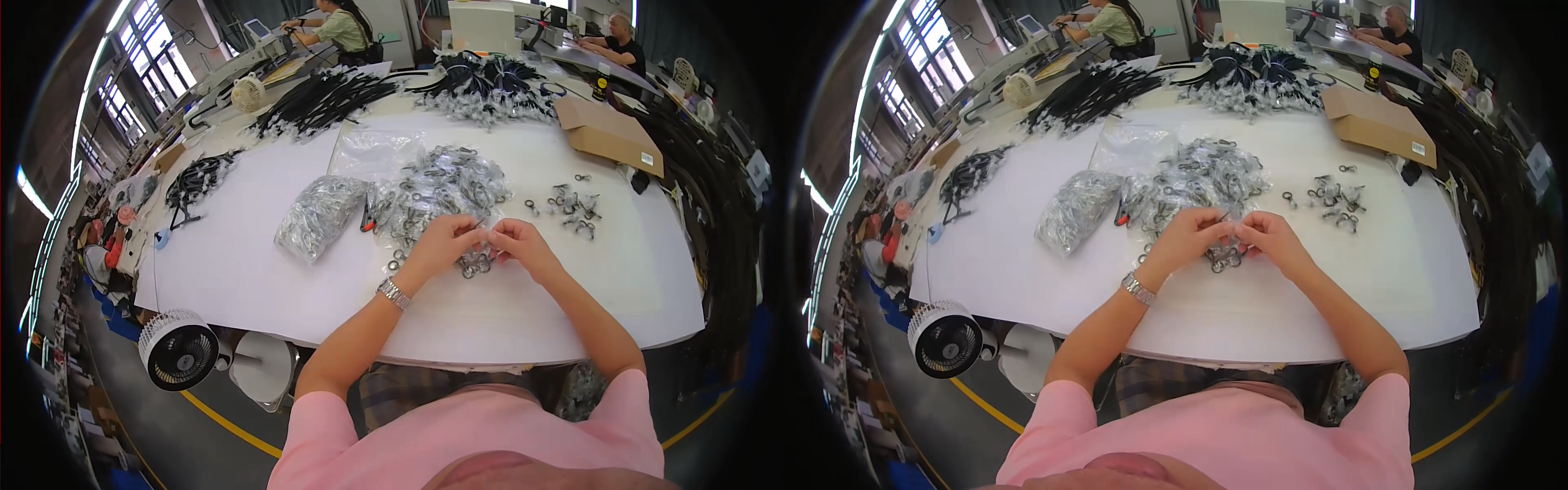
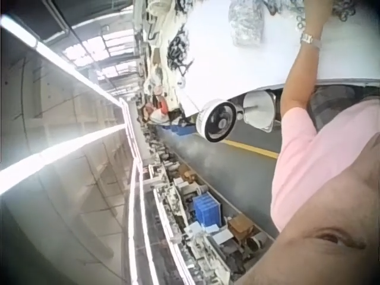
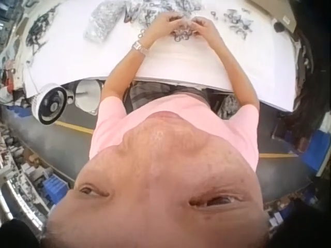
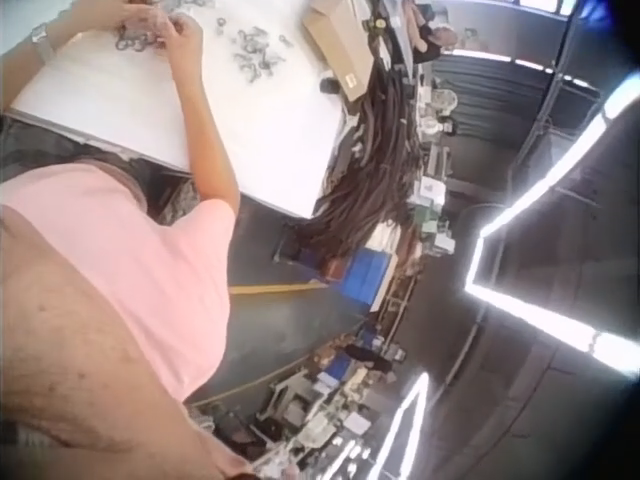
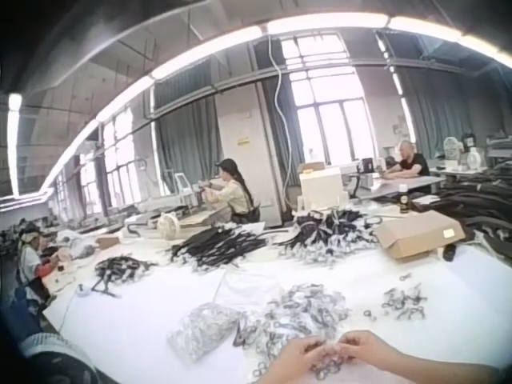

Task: Threading a cord through small metal buckle components at a workstation.

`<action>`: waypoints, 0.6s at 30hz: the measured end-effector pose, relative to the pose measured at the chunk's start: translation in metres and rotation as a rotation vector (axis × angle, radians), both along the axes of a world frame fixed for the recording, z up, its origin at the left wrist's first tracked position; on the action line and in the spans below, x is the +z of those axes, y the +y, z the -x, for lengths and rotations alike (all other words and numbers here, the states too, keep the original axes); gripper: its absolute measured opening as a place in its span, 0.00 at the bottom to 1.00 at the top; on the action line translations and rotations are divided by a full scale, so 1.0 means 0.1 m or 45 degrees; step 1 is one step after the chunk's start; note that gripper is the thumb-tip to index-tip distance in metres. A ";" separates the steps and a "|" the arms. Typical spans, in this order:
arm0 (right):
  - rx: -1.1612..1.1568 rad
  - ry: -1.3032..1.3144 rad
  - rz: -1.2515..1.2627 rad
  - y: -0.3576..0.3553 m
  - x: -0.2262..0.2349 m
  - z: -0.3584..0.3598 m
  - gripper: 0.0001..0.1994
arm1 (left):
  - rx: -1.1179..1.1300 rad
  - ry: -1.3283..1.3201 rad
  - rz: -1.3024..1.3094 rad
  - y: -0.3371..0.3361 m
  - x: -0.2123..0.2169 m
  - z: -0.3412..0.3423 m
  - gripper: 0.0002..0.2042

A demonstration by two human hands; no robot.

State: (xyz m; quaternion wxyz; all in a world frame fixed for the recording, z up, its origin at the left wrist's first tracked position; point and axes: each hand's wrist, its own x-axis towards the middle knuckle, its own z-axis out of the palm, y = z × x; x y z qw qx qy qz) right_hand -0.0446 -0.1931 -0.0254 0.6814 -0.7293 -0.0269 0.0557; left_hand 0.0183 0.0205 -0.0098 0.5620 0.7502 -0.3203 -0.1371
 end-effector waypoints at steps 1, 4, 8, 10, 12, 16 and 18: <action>-0.007 0.078 -0.089 0.00 0.06 0.01 0.10 | -0.005 0.015 -0.007 -0.01 -0.02 -0.01 0.12; -0.024 0.141 -0.260 -0.02 0.09 0.02 0.08 | 0.043 -0.048 0.123 -0.04 -0.04 -0.02 0.11; -0.054 0.032 -0.185 0.01 0.02 0.05 0.06 | 0.045 -0.070 0.176 -0.06 -0.06 0.00 0.11; -0.122 -0.225 0.068 0.08 0.02 0.09 0.05 | 0.088 0.327 0.046 -0.01 0.13 0.06 0.10; -0.160 -0.270 0.226 0.12 0.01 0.10 0.05 | 0.075 0.357 0.097 0.01 0.11 0.05 0.09; -0.174 -0.362 0.170 0.21 0.03 0.11 0.06 | 0.112 0.379 0.198 0.02 0.07 0.02 0.08; -0.161 -0.289 0.069 0.16 0.06 0.10 0.05 | 0.141 0.308 0.172 -0.01 0.10 0.06 0.08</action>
